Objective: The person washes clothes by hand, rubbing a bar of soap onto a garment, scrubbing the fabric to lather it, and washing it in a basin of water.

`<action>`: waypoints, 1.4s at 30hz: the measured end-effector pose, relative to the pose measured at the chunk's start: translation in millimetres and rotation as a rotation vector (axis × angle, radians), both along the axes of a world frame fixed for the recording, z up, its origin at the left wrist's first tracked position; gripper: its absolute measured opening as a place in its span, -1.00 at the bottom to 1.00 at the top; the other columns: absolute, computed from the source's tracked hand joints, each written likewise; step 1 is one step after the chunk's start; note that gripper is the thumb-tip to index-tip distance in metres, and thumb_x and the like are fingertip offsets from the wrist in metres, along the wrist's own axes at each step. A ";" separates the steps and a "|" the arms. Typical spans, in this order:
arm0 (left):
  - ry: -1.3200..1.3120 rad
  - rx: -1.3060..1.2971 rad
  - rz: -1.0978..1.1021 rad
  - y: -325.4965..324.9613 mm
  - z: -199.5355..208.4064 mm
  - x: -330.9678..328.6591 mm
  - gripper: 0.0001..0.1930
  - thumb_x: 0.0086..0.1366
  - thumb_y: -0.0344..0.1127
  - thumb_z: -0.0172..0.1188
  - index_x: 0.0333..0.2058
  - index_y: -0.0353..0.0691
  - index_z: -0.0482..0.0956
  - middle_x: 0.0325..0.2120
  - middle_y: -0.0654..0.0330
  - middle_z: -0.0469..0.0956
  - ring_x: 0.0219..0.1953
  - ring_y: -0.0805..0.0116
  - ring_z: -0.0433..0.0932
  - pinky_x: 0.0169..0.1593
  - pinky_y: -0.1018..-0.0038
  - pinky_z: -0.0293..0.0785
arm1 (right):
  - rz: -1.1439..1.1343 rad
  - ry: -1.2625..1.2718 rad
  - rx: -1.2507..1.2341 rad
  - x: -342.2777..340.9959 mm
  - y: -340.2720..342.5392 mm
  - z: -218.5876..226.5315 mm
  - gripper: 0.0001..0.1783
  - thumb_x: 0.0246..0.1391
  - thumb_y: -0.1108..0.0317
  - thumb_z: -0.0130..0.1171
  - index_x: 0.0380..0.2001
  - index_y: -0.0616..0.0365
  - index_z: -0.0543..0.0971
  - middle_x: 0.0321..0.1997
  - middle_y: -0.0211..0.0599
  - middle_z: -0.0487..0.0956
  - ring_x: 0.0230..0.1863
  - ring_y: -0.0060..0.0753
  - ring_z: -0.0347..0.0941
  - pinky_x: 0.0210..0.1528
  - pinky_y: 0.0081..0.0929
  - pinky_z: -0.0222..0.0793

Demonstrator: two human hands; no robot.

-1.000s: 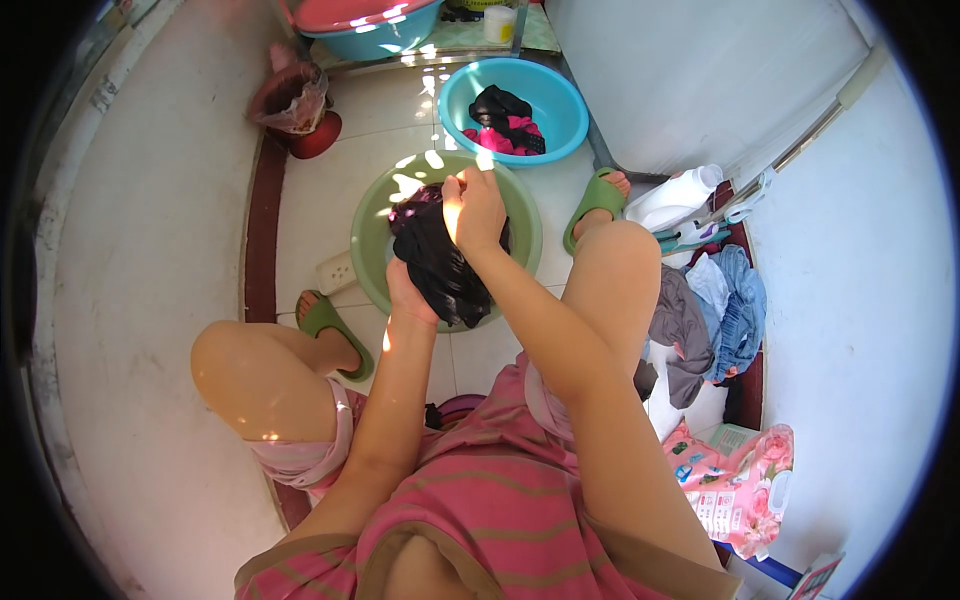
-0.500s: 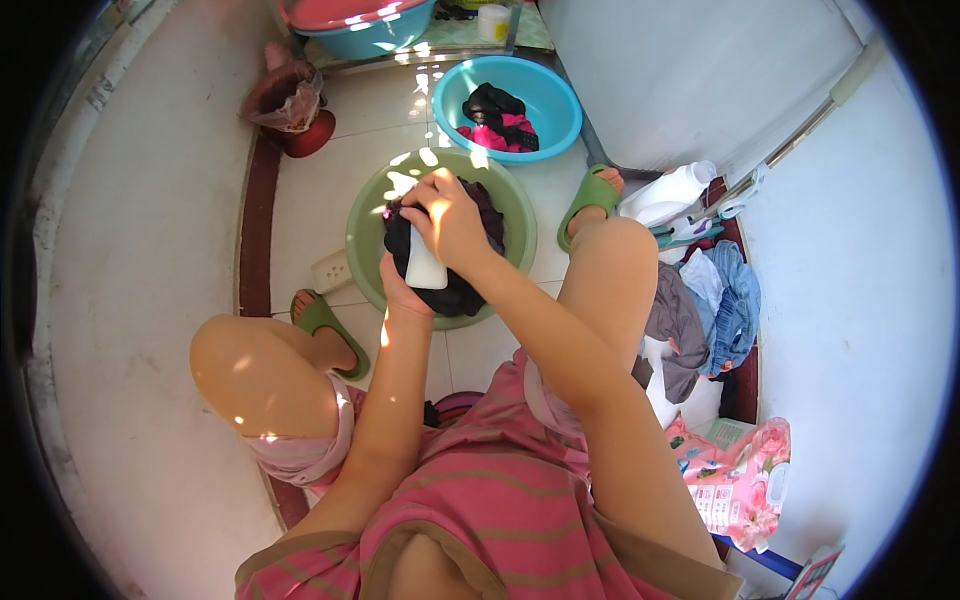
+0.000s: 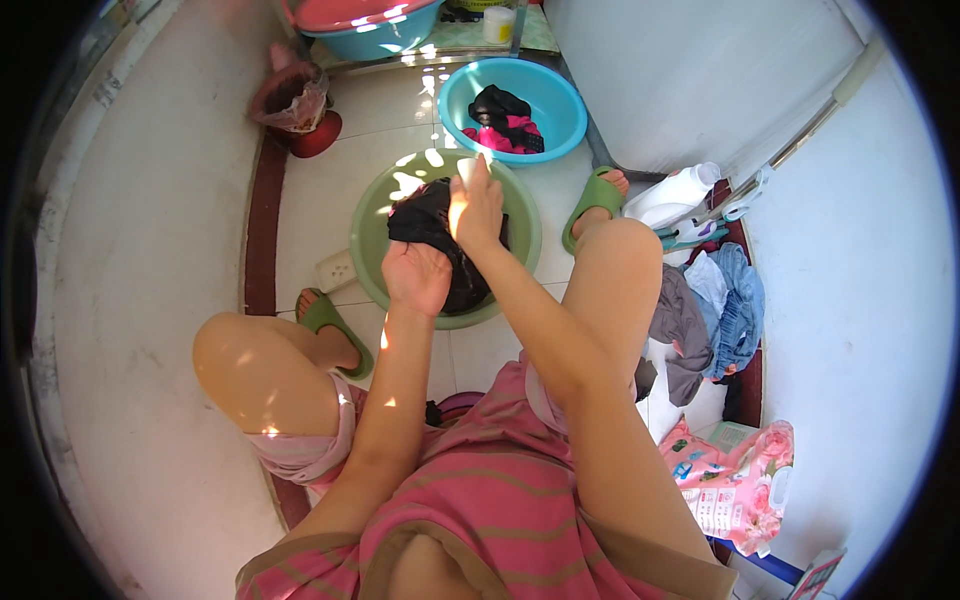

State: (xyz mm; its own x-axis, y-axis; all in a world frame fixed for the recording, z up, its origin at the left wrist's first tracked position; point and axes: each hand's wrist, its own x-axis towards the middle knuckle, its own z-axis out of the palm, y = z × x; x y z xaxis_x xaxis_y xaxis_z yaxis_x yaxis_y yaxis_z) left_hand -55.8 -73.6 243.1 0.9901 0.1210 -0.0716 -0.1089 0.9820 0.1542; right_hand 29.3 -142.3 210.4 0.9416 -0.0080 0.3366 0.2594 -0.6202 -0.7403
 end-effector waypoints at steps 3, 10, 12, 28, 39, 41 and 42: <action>0.041 0.084 0.090 14.7 -7.3 -6.3 -0.55 0.40 -0.13 -0.27 0.14 -0.25 0.29 0.14 0.15 0.33 0.20 0.22 0.26 0.27 0.33 0.14 | 0.196 0.070 -0.024 -35.3 23.0 24.0 -0.46 0.17 0.18 -0.05 0.23 -0.12 0.19 -0.29 0.08 0.39 -0.26 0.18 0.35 -0.18 -0.05 0.30; 0.194 0.120 0.011 -0.6 -7.3 -0.4 -0.55 0.42 -0.12 -0.33 0.12 -0.25 0.27 0.11 0.15 0.34 0.16 0.21 0.29 0.23 0.32 0.20 | 0.133 0.021 -0.069 -34.7 14.6 34.6 -0.78 0.17 0.17 -0.05 -0.26 0.05 0.46 -0.41 -0.13 0.53 -0.38 0.10 0.46 -0.33 -0.08 0.35; 0.216 0.198 0.035 -5.7 -4.6 1.5 -0.53 0.41 -0.06 -0.34 0.12 -0.23 0.28 0.12 0.15 0.33 0.16 0.21 0.29 0.23 0.29 0.20 | -0.012 -0.086 -0.075 -21.7 10.9 34.6 -0.78 0.11 0.17 0.06 -0.28 0.06 0.47 -0.49 -0.12 0.53 -0.42 0.11 0.46 -0.33 -0.09 0.39; -0.096 0.162 0.093 33.4 20.8 -13.3 -0.51 0.42 -0.15 -0.32 0.18 -0.37 0.21 0.17 0.12 0.29 0.21 0.23 0.25 0.28 0.36 0.09 | -0.014 0.447 0.443 -25.5 10.3 4.8 -0.64 0.12 0.11 0.08 -0.24 0.20 0.40 -0.34 -0.04 0.52 -0.28 0.07 0.45 -0.21 -0.23 0.33; -0.113 0.139 0.235 58.8 -7.6 -4.9 -0.50 0.31 -0.17 -0.28 0.13 -0.35 0.27 0.15 0.04 0.28 0.16 0.11 0.27 0.28 0.21 0.10 | 0.315 -0.156 -0.019 -87.5 20.7 -7.0 -0.68 -0.28 0.61 0.15 -0.36 0.36 0.35 -0.21 0.07 0.40 -0.12 0.19 0.33 -0.11 -0.13 0.29; -0.327 0.037 0.150 57.0 -8.7 -4.1 -0.49 0.31 -0.16 -0.27 0.15 -0.35 0.25 0.18 0.04 0.25 0.19 0.11 0.25 0.28 0.20 0.08 | 0.302 0.103 0.061 -67.1 13.1 -4.8 -0.71 -0.24 0.58 0.11 -0.32 0.35 0.41 -0.30 0.03 0.46 -0.15 0.28 0.36 -0.10 -0.08 0.30; -0.267 0.100 0.170 54.0 -2.5 -3.0 -0.48 0.31 -0.16 -0.25 0.17 -0.33 0.22 0.19 0.03 0.23 0.21 0.10 0.22 0.29 0.18 0.07 | 0.296 0.179 0.017 -51.8 5.9 0.1 -0.73 -0.21 0.58 0.08 -0.32 0.34 0.40 -0.32 -0.08 0.46 -0.22 0.14 0.40 -0.15 -0.17 0.33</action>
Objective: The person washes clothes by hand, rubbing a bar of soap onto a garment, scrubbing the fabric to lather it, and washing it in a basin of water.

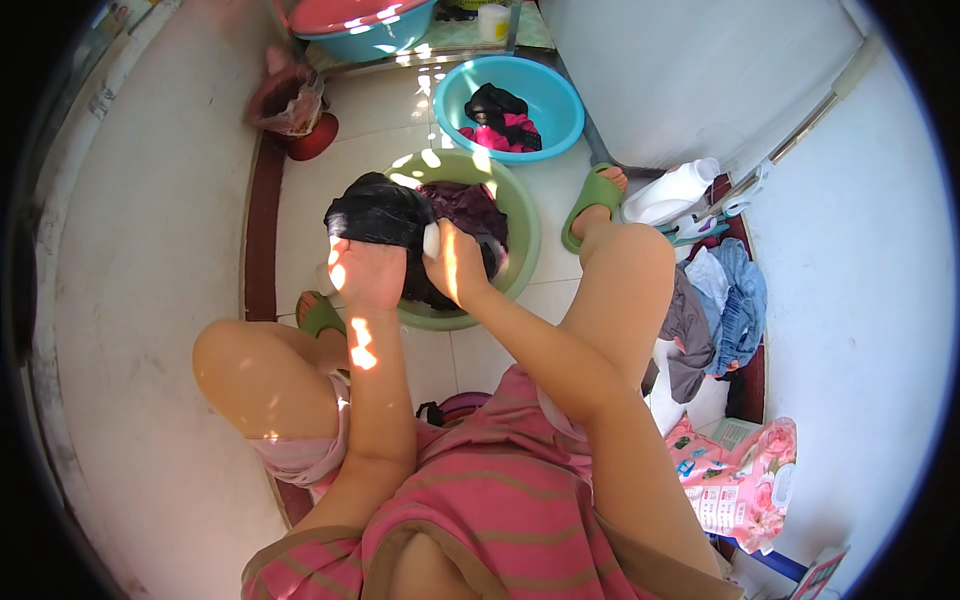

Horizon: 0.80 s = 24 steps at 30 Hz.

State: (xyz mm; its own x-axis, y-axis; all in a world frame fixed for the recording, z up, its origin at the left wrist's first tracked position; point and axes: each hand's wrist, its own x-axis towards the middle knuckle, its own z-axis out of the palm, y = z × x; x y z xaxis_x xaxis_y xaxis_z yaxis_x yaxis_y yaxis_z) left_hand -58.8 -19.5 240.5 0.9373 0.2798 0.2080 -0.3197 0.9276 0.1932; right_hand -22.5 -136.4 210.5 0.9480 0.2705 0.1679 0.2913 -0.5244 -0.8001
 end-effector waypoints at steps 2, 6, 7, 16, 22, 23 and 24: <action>0.045 0.108 0.078 1.3 17.2 -2.8 -0.47 0.34 -0.16 -0.26 0.22 -0.29 0.15 0.21 0.01 0.20 0.23 0.07 0.20 0.30 0.14 0.05 | -0.043 0.283 0.308 8.7 -7.4 23.6 -0.78 -0.17 0.57 0.02 -0.33 0.31 0.39 -0.36 -0.31 0.41 -0.33 -0.23 0.38 -0.25 -0.40 0.32; 0.158 0.425 0.352 18.1 4.8 -0.1 -0.55 0.38 -0.06 -0.22 0.04 -0.28 0.33 -0.03 0.12 0.44 -0.05 0.28 0.47 0.05 0.38 0.40 | 0.288 0.580 1.150 -16.2 2.3 103.3 -0.87 -0.13 0.52 0.04 -0.42 0.19 0.37 -0.43 -0.54 0.29 -0.38 -0.65 0.19 -0.30 -0.65 0.18; 0.471 0.938 0.601 42.8 -60.7 1.2 -0.61 0.36 -0.05 -0.16 -0.11 -0.25 0.43 -0.16 0.18 0.49 -0.15 0.36 0.49 -0.09 0.48 0.44 | 0.557 0.576 1.113 -27.6 14.6 114.8 -0.87 -0.10 0.49 0.08 -0.42 0.18 0.36 -0.44 -0.53 0.30 -0.38 -0.64 0.19 -0.30 -0.64 0.18; 0.217 1.794 0.663 -42.1 15.5 -16.9 -0.55 0.20 -0.20 0.10 0.00 -0.33 0.36 -0.17 0.02 0.47 -0.09 0.09 0.45 0.07 0.31 0.29 | 0.102 -0.341 -0.386 16.5 18.4 26.7 -0.58 -0.15 0.03 0.27 -0.34 0.12 0.50 -0.26 -0.15 0.48 -0.19 -0.04 0.42 -0.21 -0.11 0.32; 0.265 1.395 0.585 -47.6 -11.7 -8.4 -0.50 0.26 -0.05 0.03 0.06 -0.25 0.33 -0.15 0.04 0.40 -0.10 0.09 0.38 -0.01 0.16 0.29 | 0.109 -0.325 -0.358 11.9 20.1 26.1 -0.47 0.03 0.00 0.13 0.07 -0.11 0.37 -0.33 -0.19 0.41 -0.24 -0.10 0.39 -0.24 -0.09 0.25; 0.280 1.367 0.554 -46.3 -11.2 -8.8 -0.54 0.25 -0.08 0.05 0.03 -0.24 0.35 -0.18 0.05 0.41 -0.11 0.10 0.39 -0.03 0.18 0.30 | 0.366 -0.386 -0.278 -16.1 24.5 35.0 -0.51 0.02 0.00 0.13 0.02 -0.12 0.40 -0.34 -0.20 0.39 -0.25 -0.12 0.38 -0.25 -0.10 0.24; 0.289 1.337 0.519 -45.7 -8.7 -8.3 -0.58 0.24 -0.11 0.06 -0.01 -0.22 0.37 -0.20 0.06 0.42 -0.13 0.11 0.40 -0.05 0.20 0.31 | 0.469 -0.371 -0.210 -35.6 23.0 43.0 -0.52 0.00 0.00 0.14 -0.01 -0.10 0.43 -0.34 -0.21 0.37 -0.25 -0.13 0.37 -0.25 -0.12 0.24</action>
State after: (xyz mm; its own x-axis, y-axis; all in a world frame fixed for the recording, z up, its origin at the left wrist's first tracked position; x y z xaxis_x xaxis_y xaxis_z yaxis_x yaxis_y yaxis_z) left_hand -67.1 -65.3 231.8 0.8466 0.3454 0.4049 -0.3570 -0.1957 0.9134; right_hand -58.1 -113.4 253.5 0.6098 0.7057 0.3608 0.7663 -0.4087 -0.4958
